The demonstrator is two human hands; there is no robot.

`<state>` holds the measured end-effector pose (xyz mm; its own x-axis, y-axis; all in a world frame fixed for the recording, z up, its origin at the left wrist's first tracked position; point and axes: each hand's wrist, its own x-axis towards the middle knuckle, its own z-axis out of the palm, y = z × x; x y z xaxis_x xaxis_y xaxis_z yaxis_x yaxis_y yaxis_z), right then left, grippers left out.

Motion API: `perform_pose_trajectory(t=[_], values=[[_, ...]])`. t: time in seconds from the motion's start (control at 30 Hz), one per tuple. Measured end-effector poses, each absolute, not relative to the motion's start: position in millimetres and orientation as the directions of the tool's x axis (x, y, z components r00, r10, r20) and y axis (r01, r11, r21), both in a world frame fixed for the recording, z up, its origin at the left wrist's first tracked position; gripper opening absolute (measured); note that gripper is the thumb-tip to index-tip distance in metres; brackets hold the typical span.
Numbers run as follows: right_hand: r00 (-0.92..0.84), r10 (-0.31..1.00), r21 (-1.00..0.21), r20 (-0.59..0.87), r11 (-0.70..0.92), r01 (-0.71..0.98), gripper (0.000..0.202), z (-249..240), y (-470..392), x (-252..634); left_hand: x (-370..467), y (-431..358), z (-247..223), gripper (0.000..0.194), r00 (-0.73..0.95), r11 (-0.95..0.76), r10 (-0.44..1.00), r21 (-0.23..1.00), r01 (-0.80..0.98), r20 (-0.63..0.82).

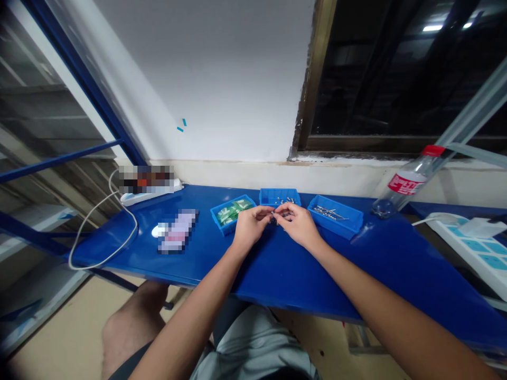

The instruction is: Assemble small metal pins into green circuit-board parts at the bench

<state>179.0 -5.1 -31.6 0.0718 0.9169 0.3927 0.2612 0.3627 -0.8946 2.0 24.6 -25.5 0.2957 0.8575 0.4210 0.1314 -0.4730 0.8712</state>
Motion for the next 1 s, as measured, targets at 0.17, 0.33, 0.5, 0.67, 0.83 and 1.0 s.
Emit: perform_pose_trajectory(t=[0.17, 0.33, 0.5, 0.67, 0.83, 1.0], values=[[0.112, 0.909, -0.902, 0.401, 0.371, 0.219, 0.034, -30.6, -4.2, 179.5, 4.0, 24.6, -24.6, 0.042, 0.276, -0.439, 0.868, 0.898, 0.038, 0.413], [0.119, 0.898, -0.9, 0.423, 0.401, 0.169, 0.034, -29.5, -4.8, 179.9, 3.2, 26.2, -24.4, 0.039, 0.264, -0.422, 0.875, 0.907, 0.003, 0.406], [0.109, 0.882, -0.88, 0.458, 0.433, 0.193, 0.032, -30.0, -5.0, 181.4, 2.9, 25.4, -22.2, 0.035, 0.251, -0.42, 0.874, 0.907, -0.036, 0.416], [0.101, 0.869, -0.859, 0.484, 0.45, 0.246, 0.026, -29.5, -5.3, 182.9, 1.8, 22.4, -19.9, 0.034, 0.258, -0.472, 0.852, 0.882, 0.002, 0.455], [0.098, 0.866, -0.836, 0.491, 0.436, 0.335, 0.022, -26.5, -6.6, 180.3, 1.6, 20.1, -18.5, 0.037, 0.302, -0.506, 0.828, 0.861, 0.039, 0.473], [0.125, 0.755, -0.634, 0.643, 0.434, 0.64, 0.012, -23.3, 1.2, 188.3, 2.8, 17.9, -17.3, 0.039, 0.344, -0.557, 0.798, 0.823, 0.111, 0.494]])
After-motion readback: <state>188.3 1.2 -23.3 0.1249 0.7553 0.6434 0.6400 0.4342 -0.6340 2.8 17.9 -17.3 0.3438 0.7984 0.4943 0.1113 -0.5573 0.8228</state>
